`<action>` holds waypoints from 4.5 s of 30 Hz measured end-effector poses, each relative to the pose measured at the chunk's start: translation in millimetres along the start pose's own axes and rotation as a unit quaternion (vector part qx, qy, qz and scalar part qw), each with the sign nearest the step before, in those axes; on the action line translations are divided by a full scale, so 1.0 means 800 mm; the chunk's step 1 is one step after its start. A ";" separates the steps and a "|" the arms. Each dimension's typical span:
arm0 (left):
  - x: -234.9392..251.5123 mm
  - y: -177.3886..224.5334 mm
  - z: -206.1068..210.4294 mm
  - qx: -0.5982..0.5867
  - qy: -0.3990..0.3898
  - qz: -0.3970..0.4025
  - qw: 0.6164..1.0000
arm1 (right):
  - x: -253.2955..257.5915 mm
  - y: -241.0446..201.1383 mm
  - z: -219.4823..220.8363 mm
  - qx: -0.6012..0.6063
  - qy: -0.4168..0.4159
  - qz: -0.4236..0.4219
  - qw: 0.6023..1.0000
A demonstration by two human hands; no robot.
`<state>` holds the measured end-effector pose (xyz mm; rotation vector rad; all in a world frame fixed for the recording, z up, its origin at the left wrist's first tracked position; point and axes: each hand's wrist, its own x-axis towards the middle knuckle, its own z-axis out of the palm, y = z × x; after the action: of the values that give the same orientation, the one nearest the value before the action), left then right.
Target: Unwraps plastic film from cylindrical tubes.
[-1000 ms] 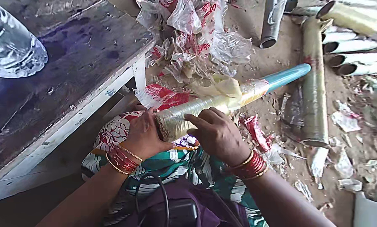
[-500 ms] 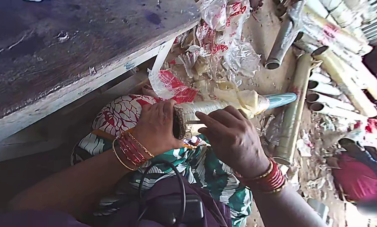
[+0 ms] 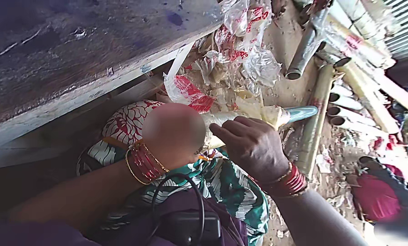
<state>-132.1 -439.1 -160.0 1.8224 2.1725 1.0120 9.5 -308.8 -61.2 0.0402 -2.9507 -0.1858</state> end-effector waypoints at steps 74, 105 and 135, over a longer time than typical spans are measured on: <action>0.008 0.003 -0.010 0.000 -0.080 -0.059 0.995 | -0.074 0.033 0.047 -0.019 0.095 0.006 0.995; 0.004 -0.003 -0.003 0.029 -0.052 -0.019 0.998 | -0.090 0.073 0.010 0.075 -0.218 0.563 0.794; 0.021 0.024 -0.025 0.036 -0.039 0.008 0.999 | -0.208 0.107 0.097 0.321 0.166 0.553 0.751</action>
<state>-131.0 -431.1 -128.7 1.8790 2.1797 0.8595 157.7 -208.1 -156.1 -1.3489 -2.0503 0.8783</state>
